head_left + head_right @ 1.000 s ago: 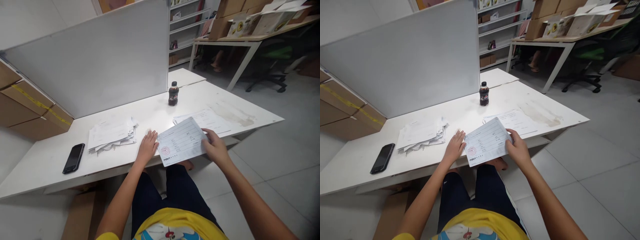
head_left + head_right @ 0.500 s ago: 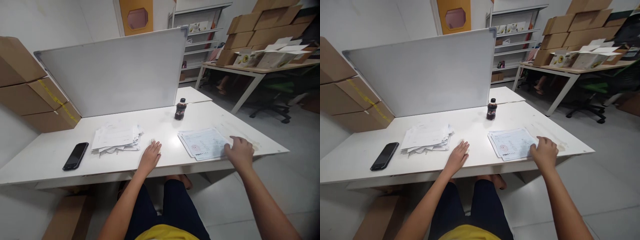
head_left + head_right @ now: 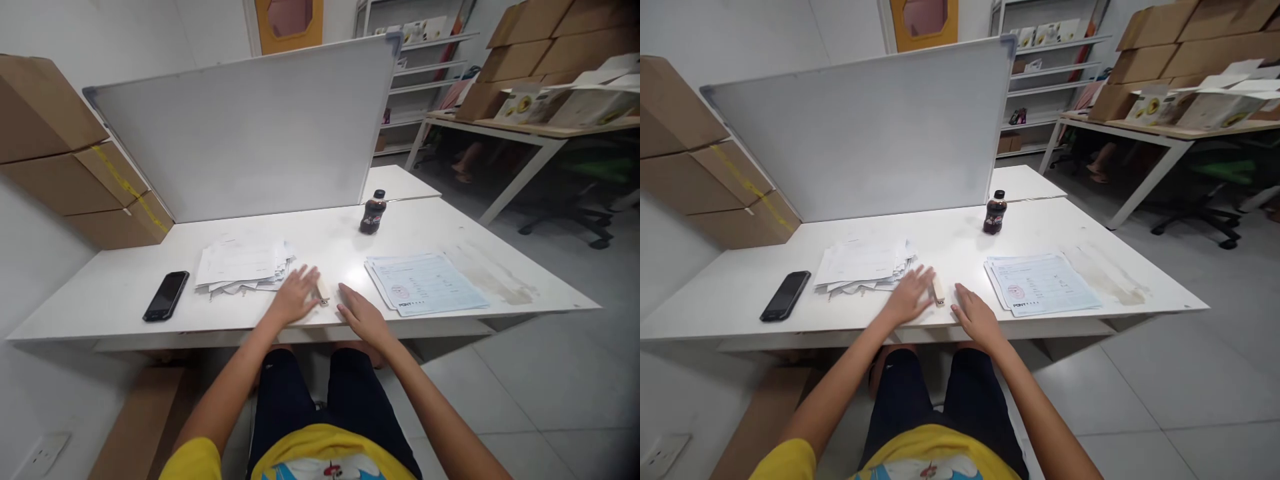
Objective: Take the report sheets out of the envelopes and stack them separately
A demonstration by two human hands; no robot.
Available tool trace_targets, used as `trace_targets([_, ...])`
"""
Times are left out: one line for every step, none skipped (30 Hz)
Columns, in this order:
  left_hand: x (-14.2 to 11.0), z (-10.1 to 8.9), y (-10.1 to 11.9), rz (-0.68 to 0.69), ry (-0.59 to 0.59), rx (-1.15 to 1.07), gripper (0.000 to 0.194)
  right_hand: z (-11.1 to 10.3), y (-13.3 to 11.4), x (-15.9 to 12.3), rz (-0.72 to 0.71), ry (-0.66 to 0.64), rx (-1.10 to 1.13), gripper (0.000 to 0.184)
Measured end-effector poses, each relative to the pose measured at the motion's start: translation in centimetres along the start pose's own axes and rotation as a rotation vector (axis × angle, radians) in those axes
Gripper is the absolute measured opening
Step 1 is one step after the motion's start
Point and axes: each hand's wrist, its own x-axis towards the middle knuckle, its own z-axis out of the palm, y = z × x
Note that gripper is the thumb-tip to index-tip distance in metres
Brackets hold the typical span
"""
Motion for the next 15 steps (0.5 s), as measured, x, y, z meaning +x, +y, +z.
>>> trace_targets([-0.4, -0.8, -1.5, -0.085, 0.022, 0.033, 0.061, 0.3, 0.0, -0.1, 0.0, -0.045, -0.044, 0.057])
trace_targets([-0.8, -1.5, -3.2, -0.194, 0.049, 0.074, 0.06, 0.5, 0.2, -0.3, -0.003, -0.075, -0.088, 0.057])
trace_targets([-1.4, -2.2, -4.8, -0.299, 0.064, 0.116, 0.061, 0.5, 0.3, -0.5, -0.012, -0.094, -0.125, 0.057])
trace_targets([-2.0, -2.7, -6.3, -0.385, 0.063, 0.147, 0.059, 0.6, 0.3, -0.7, -0.02, -0.104, -0.154, 0.057])
trace_targets([-2.7, -3.1, -7.6, -0.443, 0.046, 0.162, 0.054, 0.6, 0.4, -0.8, -0.021, -0.106, -0.174, 0.056])
trace_targets([-3.3, -3.4, -8.7, -0.475, 0.024, 0.16, 0.05, 0.7, 0.4, -0.9, -0.018, -0.106, -0.187, 0.056])
trace_targets([-3.9, -3.5, -9.5, -0.49, 0.011, 0.146, 0.048, 0.7, 0.3, -1.0, -0.011, -0.101, -0.193, 0.055])
trace_targets([-4.5, -3.6, -9.9, -0.493, 0.01, 0.125, 0.047, 0.8, 0.3, -0.9, -0.004, -0.094, -0.192, 0.055])
trace_targets([-4.9, -3.6, -10.1, -0.491, 0.023, 0.101, 0.045, 0.9, 0.3, -0.9, 0.003, -0.084, -0.184, 0.055])
trace_targets([-5.3, -3.5, -10.1, -0.489, 0.05, 0.081, 0.044, 0.9, 0.2, -0.8, 0.009, -0.07, -0.167, 0.054])
trace_targets([-5.7, -3.4, -9.8, -0.488, 0.081, 0.067, 0.043, 1.0, 0.2, -0.8, 0.015, -0.052, -0.142, 0.053])
trace_targets([-6.0, -3.4, -9.4, -0.485, 0.113, 0.059, 0.043, 0.9, 0.1, -0.8, 0.022, -0.029, -0.105, 0.051])
trace_targets([-6.2, -3.3, -8.7, -0.477, 0.141, 0.057, 0.044, 0.8, 0.0, -0.9, 0.033, 0.0, -0.054, 0.05])
trace_targets([-6.5, -3.3, -7.9, -0.461, 0.17, 0.059, 0.046, 0.7, -0.3, -1.0, 0.056, 0.04, 0.017, 0.048])
trace_targets([-6.7, -3.2, -6.9, -0.437, 0.197, 0.064, 0.048, 0.6, -0.8, -1.3, 0.098, 0.094, 0.103, 0.046])
